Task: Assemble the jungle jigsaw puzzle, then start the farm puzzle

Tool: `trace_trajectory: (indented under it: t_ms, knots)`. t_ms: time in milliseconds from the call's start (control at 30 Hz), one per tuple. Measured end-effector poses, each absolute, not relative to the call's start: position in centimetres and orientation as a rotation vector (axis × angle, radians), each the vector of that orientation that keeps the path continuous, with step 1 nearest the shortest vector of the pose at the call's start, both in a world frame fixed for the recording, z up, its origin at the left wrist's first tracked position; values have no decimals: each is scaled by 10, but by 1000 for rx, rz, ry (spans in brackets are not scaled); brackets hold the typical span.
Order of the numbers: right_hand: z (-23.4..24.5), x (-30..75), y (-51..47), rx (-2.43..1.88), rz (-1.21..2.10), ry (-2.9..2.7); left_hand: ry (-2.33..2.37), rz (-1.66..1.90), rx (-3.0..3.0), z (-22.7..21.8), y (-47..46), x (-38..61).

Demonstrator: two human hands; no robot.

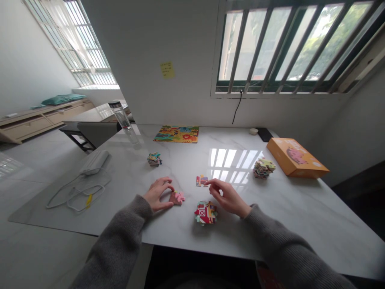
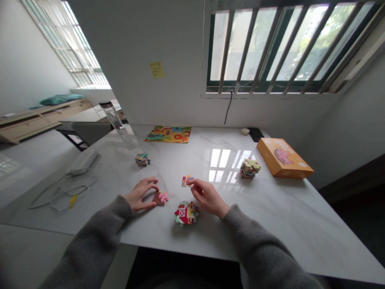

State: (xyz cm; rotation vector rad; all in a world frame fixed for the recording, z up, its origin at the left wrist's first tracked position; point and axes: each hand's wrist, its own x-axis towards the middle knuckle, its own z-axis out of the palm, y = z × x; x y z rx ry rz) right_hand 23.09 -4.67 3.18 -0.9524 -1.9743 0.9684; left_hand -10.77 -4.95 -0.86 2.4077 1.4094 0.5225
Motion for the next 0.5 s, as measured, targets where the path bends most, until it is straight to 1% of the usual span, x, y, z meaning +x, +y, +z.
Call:
trace_trajectory:
  t_ms: [133, 267, 400, 500]
  knots:
    - [31, 233, -44, -965, 927, -1992, 1440, 537, 2440, -1, -47, -97]
    - [28, 233, -39, -971, 902, -2013, 1332, 629, 2510, 24, -51, -60]
    - [24, 236, -33, -992, 868, -1996, 1041, 521, 2687, 47, -65, -12]
    - [22, 239, -31, -1020, 831, -1991, 934, 429, 2788, 51, -73, 10]
